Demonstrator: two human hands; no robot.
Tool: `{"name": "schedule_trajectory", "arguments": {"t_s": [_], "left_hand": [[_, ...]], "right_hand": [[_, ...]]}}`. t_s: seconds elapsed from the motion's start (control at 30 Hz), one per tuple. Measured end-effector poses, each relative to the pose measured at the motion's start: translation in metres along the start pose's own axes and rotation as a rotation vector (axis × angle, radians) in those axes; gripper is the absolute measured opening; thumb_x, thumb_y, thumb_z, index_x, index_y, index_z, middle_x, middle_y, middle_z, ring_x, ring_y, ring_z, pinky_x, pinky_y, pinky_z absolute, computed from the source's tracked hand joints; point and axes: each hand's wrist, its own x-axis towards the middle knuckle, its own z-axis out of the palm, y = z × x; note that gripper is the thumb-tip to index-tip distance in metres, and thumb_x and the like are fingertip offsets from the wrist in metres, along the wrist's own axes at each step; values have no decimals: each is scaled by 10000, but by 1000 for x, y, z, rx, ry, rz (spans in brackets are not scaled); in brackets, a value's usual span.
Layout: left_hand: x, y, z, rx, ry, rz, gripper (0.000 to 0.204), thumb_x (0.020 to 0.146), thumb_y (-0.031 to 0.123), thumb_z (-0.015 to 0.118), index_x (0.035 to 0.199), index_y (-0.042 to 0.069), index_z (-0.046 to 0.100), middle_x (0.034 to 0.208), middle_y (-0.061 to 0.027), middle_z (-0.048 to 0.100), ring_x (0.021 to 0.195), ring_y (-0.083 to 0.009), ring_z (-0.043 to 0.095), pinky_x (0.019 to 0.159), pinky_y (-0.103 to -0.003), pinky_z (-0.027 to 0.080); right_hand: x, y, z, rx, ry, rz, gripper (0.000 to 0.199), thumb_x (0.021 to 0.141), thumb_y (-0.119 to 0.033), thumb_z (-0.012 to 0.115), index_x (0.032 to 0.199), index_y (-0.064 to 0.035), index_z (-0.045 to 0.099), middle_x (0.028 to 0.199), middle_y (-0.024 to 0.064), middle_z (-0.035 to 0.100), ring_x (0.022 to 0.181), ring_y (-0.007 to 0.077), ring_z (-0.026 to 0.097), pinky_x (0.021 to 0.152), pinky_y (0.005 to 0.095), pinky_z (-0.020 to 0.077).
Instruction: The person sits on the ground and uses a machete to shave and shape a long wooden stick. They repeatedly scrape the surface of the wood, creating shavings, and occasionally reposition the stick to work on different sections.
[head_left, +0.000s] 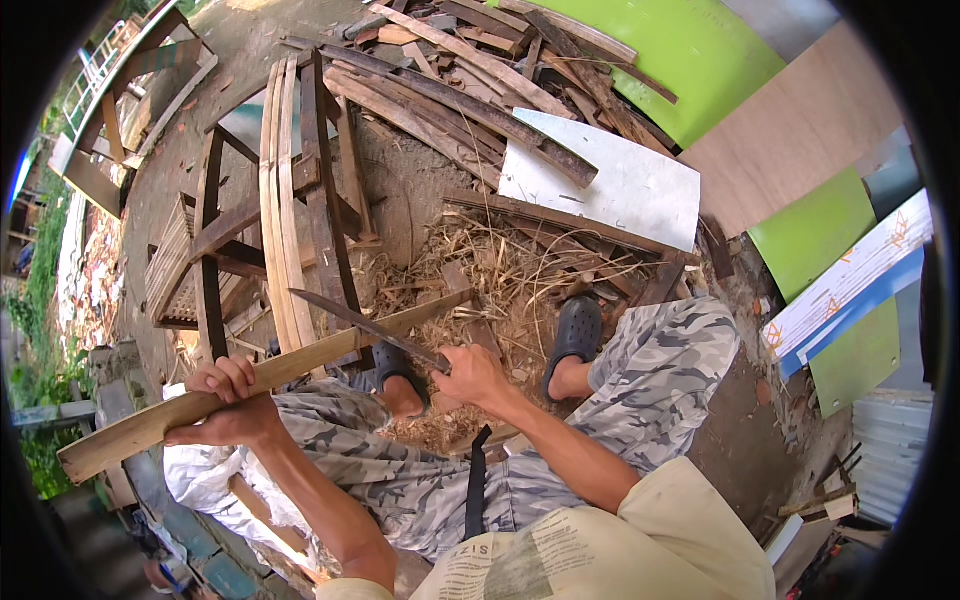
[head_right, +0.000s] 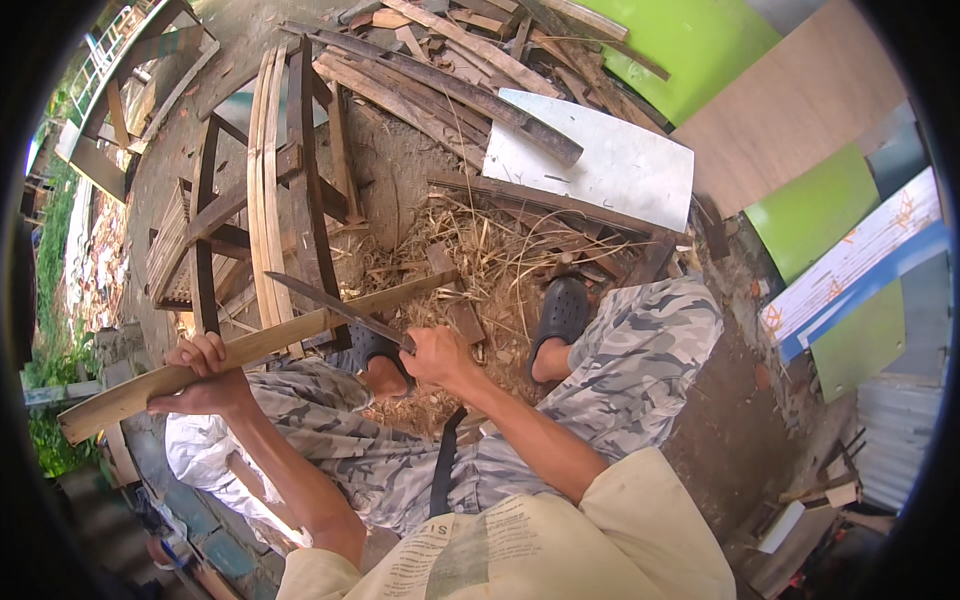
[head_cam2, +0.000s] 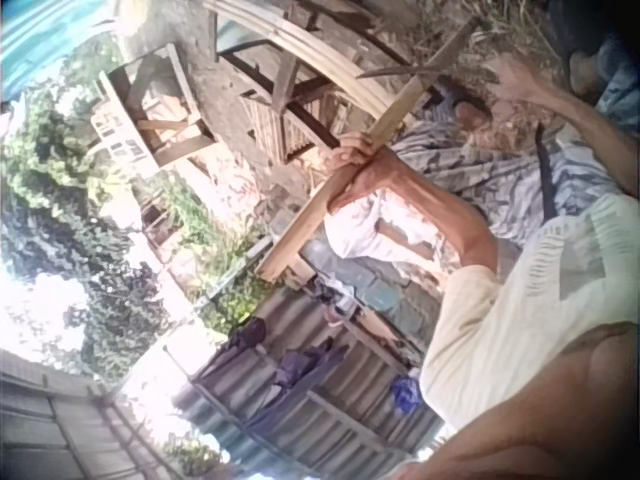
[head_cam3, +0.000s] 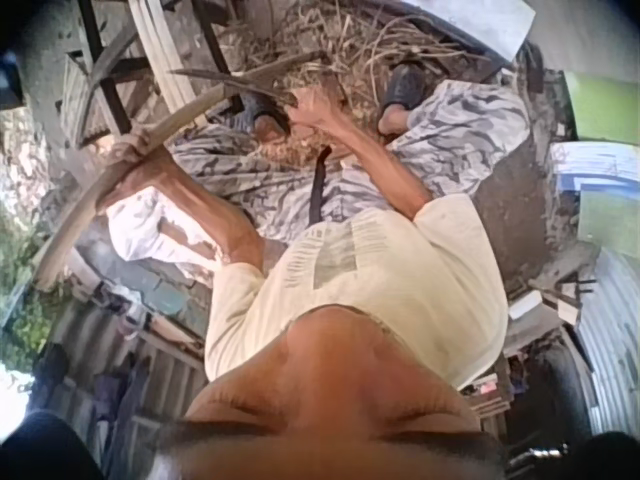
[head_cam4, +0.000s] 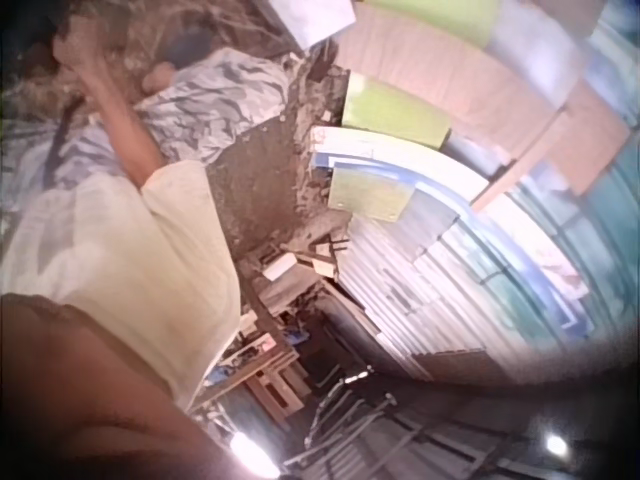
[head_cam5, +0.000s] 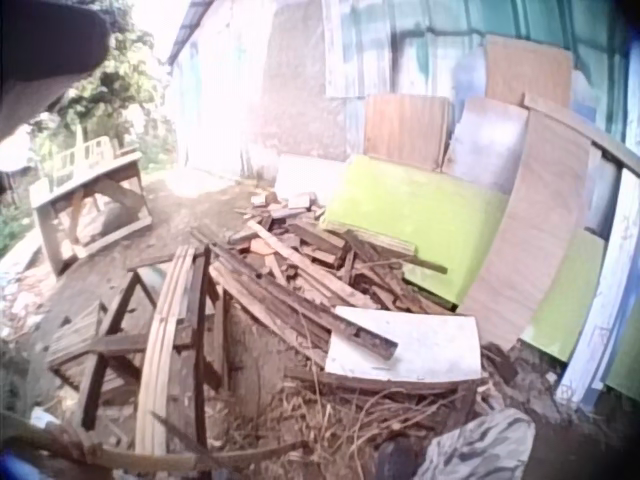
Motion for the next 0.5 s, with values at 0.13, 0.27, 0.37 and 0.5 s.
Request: {"name": "schedule_trajectory", "arguments": {"t_s": [0.13, 0.27, 0.37, 0.5], "left_hand": [[1, 1, 2, 31, 34, -3, 937, 741, 956, 197, 674, 78, 516, 537, -12, 356, 435, -144, 323, 451, -303, 288], [4, -5, 1, 6, -17, -27, 945, 731, 964, 198, 669, 77, 514, 522, -14, 338, 440, -145, 317, 449, -305, 288], [8, -3, -2, 72, 37, 9, 947, 733, 963, 194, 671, 77, 522, 519, -15, 336, 440, -148, 318, 448, -304, 288], [8, -2, -7, 53, 16, 9, 953, 743, 956, 163, 675, 77, 524, 530, -17, 343, 443, -153, 324, 446, -301, 288]], "right_hand": [[11, 42, 9, -40, 11, 124, 282, 781, -291, 656, 896, -40, 711, 767, 257, 670, 765, 444, 666, 712, 505, 534], [21, 149, 12, -125, -65, 533, 323, 788, -254, 647, 944, 20, 715, 843, 280, 687, 820, 435, 688, 739, 503, 543], [25, 120, 1, -114, -89, 442, 306, 789, -246, 632, 900, 31, 698, 832, 291, 675, 811, 454, 672, 747, 501, 536], [14, 95, 24, 20, -23, 260, 312, 798, -272, 636, 909, 15, 687, 816, 290, 669, 811, 464, 658, 779, 511, 523]]}}
